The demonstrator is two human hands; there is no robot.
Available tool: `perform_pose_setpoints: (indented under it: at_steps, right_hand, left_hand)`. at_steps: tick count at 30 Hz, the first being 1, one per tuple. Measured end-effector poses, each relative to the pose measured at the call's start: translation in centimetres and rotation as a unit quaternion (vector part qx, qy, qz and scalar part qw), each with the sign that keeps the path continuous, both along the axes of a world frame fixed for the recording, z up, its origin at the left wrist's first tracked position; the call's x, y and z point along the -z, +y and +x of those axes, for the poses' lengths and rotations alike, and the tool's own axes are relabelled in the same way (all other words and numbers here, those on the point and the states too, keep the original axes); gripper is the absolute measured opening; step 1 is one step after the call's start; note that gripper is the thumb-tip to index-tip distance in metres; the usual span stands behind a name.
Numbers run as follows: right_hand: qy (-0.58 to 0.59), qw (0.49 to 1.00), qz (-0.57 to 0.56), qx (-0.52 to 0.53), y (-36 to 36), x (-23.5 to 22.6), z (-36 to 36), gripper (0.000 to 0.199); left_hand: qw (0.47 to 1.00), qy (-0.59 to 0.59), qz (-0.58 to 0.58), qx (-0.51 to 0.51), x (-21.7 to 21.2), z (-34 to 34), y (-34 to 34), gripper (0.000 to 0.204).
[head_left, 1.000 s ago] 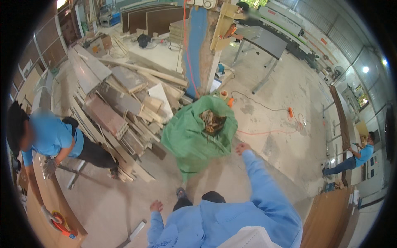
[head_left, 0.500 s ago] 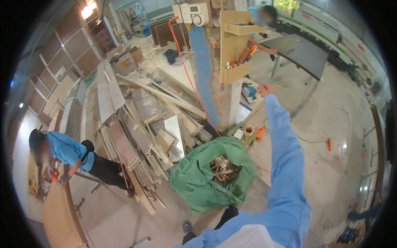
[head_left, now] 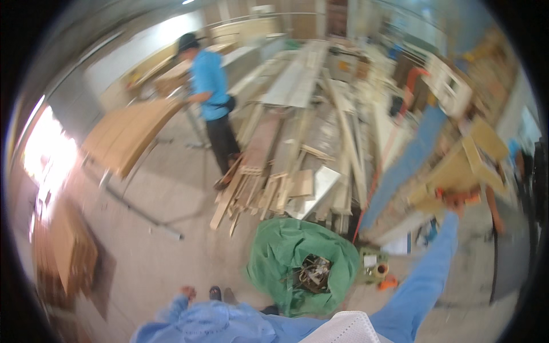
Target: The person folds a large corrugated cardboard sheet on a table, trims edges with a utility knife, and seals seams with packing tape. They then write identification codes on the finished box with a marker.
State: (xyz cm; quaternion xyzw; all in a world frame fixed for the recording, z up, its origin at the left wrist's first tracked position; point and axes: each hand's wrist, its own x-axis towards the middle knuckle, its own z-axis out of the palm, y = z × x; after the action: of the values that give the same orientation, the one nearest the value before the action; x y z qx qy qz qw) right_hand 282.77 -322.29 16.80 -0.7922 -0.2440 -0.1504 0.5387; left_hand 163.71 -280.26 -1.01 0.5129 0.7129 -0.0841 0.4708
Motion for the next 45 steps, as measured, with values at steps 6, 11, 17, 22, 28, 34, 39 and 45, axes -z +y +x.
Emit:
perform_pose_setpoints:
  at_steps: [6,11,17,22,28,34,39,45]
  right_hand:
    - [0.038,0.993,0.040,0.105,-3.7,-3.6,1.0,0.039]
    - [-0.170,0.932,0.194,0.253,-6.5,-7.6,-7.6,0.035]
    - [0.073,0.951,0.245,0.176,7.7,2.3,-38.3,0.025]
    - [0.447,0.871,0.187,-0.088,20.1,6.8,-64.8,0.019]
    - [0.496,0.765,0.246,-0.329,27.8,3.6,-78.2,0.027]
    - [0.458,0.715,-0.029,-0.528,33.6,2.4,-85.4,0.017]
    - [0.445,0.736,-0.093,-0.501,42.4,0.7,-94.9,0.022]
    - [0.398,0.747,-0.115,-0.520,52.3,-2.0,-107.0,0.028]
  left_hand:
    - [0.992,-0.087,0.088,0.015,1.3,7.8,-0.7,0.031]
    - [0.986,-0.069,0.078,0.134,-0.5,9.7,-2.3,0.033]
    - [0.932,-0.167,0.177,0.268,-4.7,17.2,-2.0,0.036]
    - [0.887,-0.275,0.134,0.346,-10.0,27.0,-4.3,0.040]
    - [0.878,-0.320,0.043,0.354,-14.7,24.3,-4.1,0.033]
    - [0.890,-0.338,0.150,0.267,-16.5,15.5,-1.2,0.035]
    - [0.884,-0.296,0.211,0.294,-16.0,6.3,4.9,0.044]
    - [0.829,-0.530,-0.046,0.173,-17.0,-7.0,14.8,0.041]
